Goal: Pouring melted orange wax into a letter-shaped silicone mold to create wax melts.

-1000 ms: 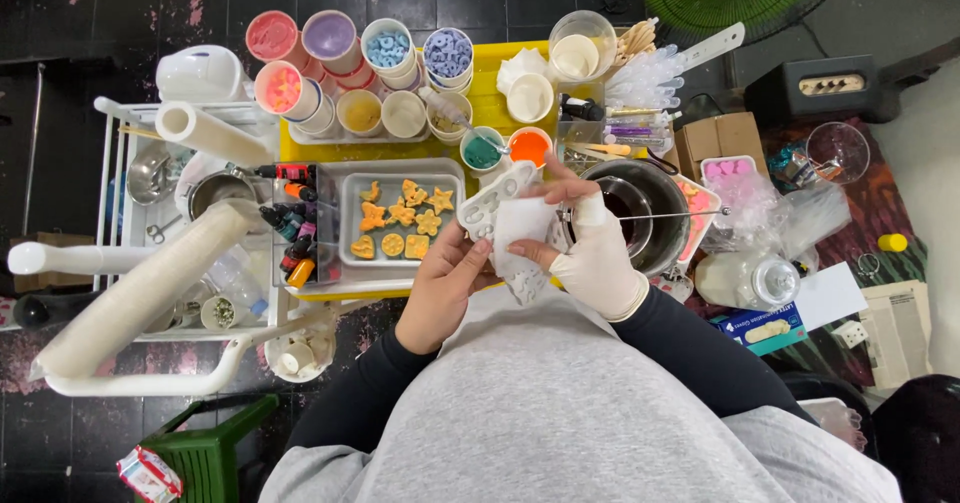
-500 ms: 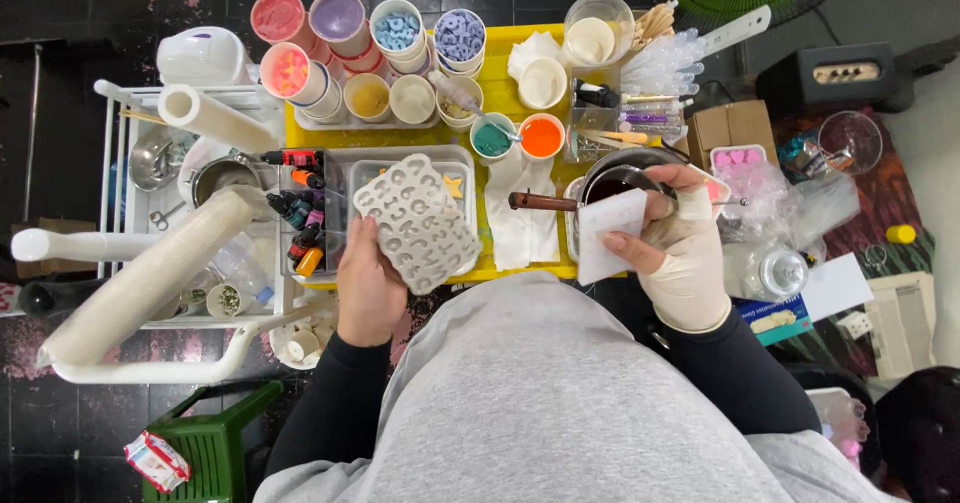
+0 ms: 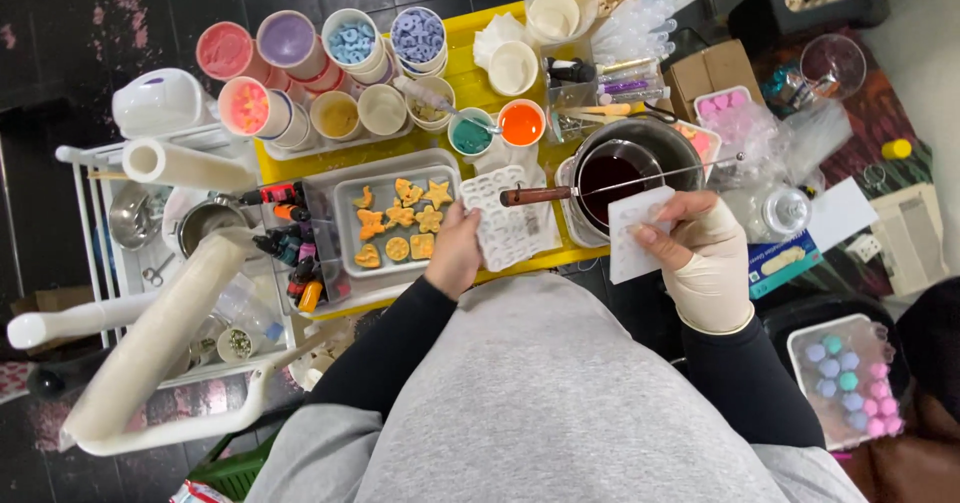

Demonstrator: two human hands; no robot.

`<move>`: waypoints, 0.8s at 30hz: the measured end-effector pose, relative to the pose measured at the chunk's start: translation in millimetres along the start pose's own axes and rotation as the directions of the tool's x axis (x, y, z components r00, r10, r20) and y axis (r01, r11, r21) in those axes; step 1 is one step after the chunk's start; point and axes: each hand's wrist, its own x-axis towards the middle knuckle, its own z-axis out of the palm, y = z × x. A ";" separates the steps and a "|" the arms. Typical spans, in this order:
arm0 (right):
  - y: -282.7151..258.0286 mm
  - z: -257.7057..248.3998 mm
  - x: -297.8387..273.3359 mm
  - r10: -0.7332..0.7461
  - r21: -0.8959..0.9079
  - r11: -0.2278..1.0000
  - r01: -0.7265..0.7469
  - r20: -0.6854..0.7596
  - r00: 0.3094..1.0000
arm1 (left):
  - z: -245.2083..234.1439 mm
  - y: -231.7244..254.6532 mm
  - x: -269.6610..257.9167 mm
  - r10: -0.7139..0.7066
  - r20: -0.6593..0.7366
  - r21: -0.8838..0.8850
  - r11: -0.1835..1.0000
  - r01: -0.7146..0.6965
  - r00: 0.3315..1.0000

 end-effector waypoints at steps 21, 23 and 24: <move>8.7 19.8 1.0 0.188 -0.121 0.973 -0.196 -0.078 0.979 | 28.9 30.7 11.1 -0.118 0.175 0.039 0.993 0.112 0.977; 5.6 27.1 4.8 0.209 -0.151 0.965 -0.215 -0.057 0.976 | 7.2 23.5 9.4 -0.127 0.171 -0.001 0.992 0.129 0.977; 4.4 30.9 7.3 0.227 -0.182 0.956 -0.230 -0.036 0.973 | -3.7 20.9 9.4 -0.134 0.168 -0.040 0.989 0.142 0.977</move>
